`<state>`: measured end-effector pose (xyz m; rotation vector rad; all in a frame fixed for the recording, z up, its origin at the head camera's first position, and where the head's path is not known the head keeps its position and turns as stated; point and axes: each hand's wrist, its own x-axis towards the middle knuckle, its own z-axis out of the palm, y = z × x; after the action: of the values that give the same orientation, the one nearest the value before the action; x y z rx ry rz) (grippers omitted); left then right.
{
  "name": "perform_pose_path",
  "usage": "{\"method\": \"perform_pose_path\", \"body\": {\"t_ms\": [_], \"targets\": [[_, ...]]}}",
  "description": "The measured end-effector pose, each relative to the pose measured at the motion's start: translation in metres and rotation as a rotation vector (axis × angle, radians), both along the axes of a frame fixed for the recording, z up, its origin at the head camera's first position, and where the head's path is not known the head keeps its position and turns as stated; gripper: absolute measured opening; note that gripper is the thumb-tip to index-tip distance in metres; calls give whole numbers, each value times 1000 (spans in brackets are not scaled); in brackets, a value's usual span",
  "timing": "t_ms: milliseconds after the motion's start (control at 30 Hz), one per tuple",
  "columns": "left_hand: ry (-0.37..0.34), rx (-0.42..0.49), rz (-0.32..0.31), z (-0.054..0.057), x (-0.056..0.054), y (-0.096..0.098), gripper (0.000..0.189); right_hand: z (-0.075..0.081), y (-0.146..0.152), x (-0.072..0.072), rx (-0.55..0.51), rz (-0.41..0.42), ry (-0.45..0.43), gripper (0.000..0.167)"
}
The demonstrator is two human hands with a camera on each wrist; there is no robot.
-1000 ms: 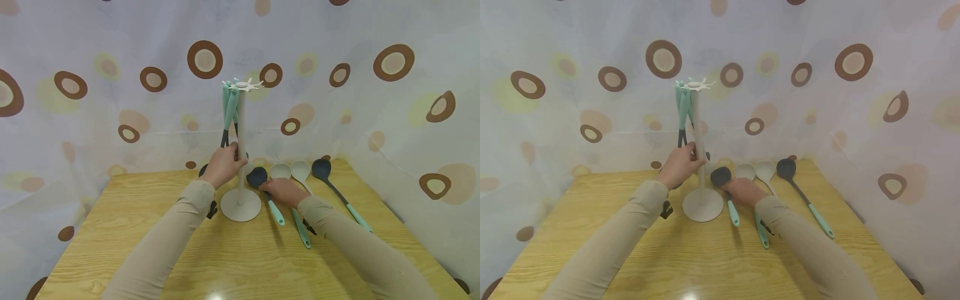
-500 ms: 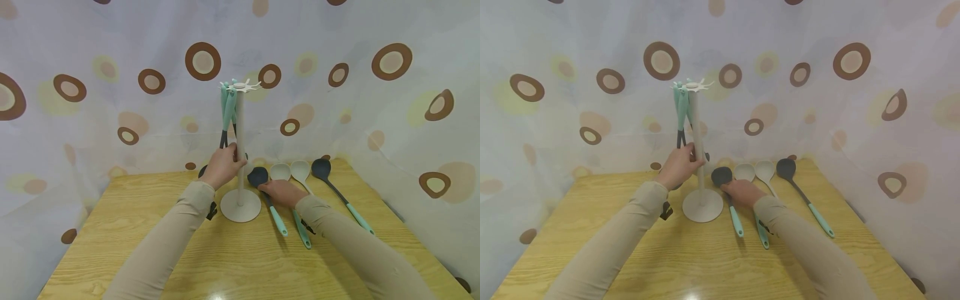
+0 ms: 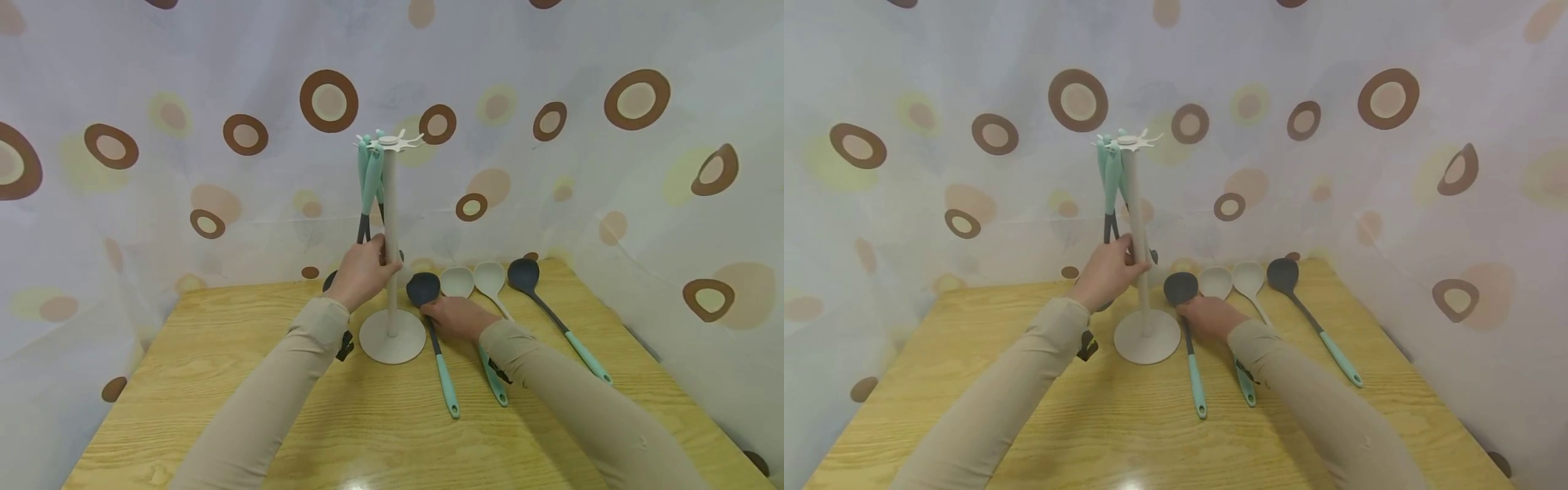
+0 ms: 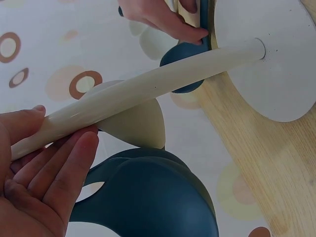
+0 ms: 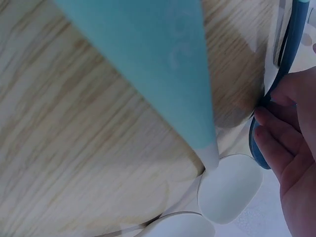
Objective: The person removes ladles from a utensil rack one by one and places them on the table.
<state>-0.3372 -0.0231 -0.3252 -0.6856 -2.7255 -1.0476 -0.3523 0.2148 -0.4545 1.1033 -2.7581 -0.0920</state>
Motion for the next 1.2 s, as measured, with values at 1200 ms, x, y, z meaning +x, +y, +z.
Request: {"method": "perform_pose_path", "body": {"t_ms": [1200], "targets": [[60,-11,45,-13,20,5,24,76,-72,32,-485,-272,10,20]]}}
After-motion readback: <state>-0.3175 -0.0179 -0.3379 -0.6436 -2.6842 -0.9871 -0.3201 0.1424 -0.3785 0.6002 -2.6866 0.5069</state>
